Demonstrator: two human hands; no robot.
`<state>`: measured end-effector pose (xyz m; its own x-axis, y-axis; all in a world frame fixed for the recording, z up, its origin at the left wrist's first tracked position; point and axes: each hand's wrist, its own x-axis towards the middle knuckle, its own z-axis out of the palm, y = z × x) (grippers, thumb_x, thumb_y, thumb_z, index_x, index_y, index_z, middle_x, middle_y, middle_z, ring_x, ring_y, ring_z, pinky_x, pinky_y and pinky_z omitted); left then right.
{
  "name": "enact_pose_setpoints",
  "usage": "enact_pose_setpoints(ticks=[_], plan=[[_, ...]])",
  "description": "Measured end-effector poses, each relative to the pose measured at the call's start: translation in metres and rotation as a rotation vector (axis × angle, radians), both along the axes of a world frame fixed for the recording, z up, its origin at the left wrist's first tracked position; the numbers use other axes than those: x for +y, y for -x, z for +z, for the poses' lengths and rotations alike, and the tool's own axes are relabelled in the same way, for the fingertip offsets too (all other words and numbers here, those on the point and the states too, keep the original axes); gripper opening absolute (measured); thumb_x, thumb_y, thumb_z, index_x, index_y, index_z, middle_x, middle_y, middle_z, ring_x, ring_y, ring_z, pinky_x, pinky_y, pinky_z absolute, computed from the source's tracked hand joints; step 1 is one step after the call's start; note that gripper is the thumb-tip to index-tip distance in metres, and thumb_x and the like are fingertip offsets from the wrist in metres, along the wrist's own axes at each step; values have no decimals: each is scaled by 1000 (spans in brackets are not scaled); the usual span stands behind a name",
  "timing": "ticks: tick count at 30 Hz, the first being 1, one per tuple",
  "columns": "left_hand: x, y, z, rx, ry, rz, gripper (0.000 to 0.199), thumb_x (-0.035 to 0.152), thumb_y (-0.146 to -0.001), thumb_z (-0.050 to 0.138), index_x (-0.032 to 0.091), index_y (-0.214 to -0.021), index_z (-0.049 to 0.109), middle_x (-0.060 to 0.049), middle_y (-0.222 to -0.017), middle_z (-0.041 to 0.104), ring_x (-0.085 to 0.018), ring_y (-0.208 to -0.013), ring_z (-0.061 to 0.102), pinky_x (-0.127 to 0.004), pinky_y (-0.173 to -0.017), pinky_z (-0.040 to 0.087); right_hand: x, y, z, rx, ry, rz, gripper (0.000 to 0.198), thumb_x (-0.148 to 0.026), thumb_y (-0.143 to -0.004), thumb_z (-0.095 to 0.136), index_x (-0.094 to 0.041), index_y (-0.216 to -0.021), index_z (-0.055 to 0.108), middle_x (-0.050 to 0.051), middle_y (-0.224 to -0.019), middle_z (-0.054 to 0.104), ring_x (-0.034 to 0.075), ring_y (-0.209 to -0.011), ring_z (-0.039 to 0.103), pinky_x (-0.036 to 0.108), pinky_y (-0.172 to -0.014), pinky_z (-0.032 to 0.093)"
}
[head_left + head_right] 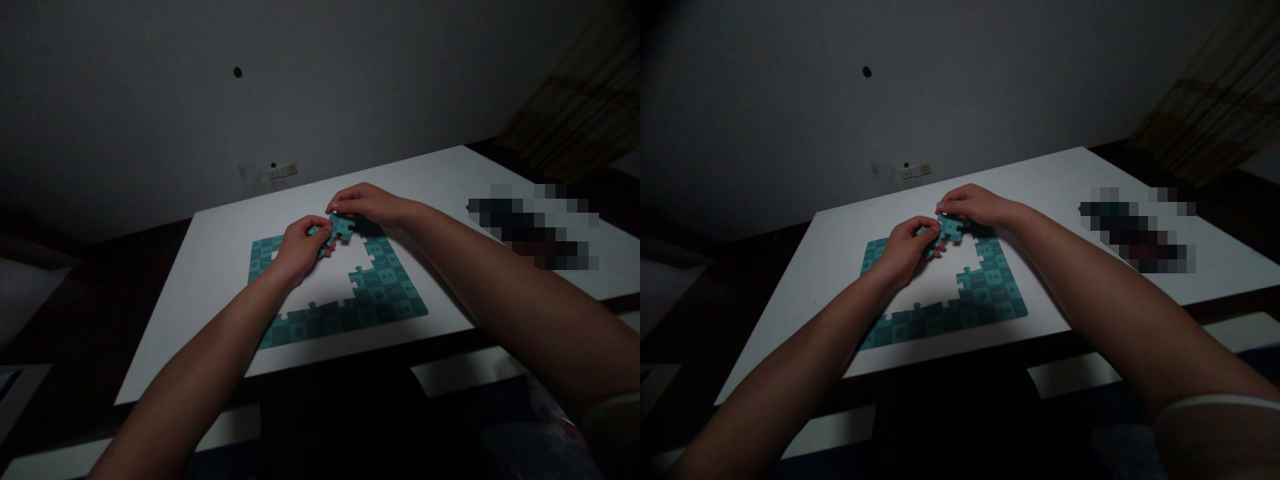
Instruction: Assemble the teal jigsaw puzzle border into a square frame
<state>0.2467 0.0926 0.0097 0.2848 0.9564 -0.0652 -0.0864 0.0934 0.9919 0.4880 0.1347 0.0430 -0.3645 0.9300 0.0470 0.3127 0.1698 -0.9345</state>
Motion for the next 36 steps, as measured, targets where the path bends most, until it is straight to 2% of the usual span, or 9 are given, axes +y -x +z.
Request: enact_pose_setpoints(ticks=[9,14,18,24,28,36], plan=[[-1,-1,3,13,31,17,14,24,-103,95,23,-100,82,0,-85,81,-19,-74,75,-29,-71,60,2,-1,-3,5,-7,-1,30,-59,-99,104,-31,-94,95,4,-92,88,28,-89,74,39,-81,61],[-1,-1,3,21,26,20,12,25,-103,94,23,-99,82,0,-86,82,-20,-75,76,-29,-72,63,3,0,-3,12,-9,-8,37,-64,-96,107,-29,-96,94,4,-89,86,28,-88,74,38,-80,59],[-1,-1,3,23,12,15,11,23,-104,92,23,-99,82,0,-84,81,-20,-75,76,-29,-72,63,3,-1,-3,16,-20,5,35,-62,-98,105,-29,-95,95,4,-90,87,27,-88,73,37,-79,58],[1,-1,2,4,27,32,19,23,-102,98,23,-97,80,0,-87,81,-19,-74,77,-30,-71,64,1,-1,0,16,-9,-3,34,-62,-97,105,-30,-94,94,4,-90,86,28,-88,73,38,-79,58],[1,0,2,-9,19,32,18,24,-102,98,23,-99,81,0,-87,81,-20,-73,77,-30,-70,65,-2,1,3,22,11,-8,30,-56,-97,105,-29,-93,92,4,-88,84,27,-87,73,38,-79,57],[2,0,1,-14,30,25,23,27,-99,101,23,-97,78,0,-86,81,-20,-73,79,-29,-68,63,-1,1,1,28,11,26,22,-36,-86,107,-25,-101,96,3,-87,86,24,-84,74,35,-77,57]])
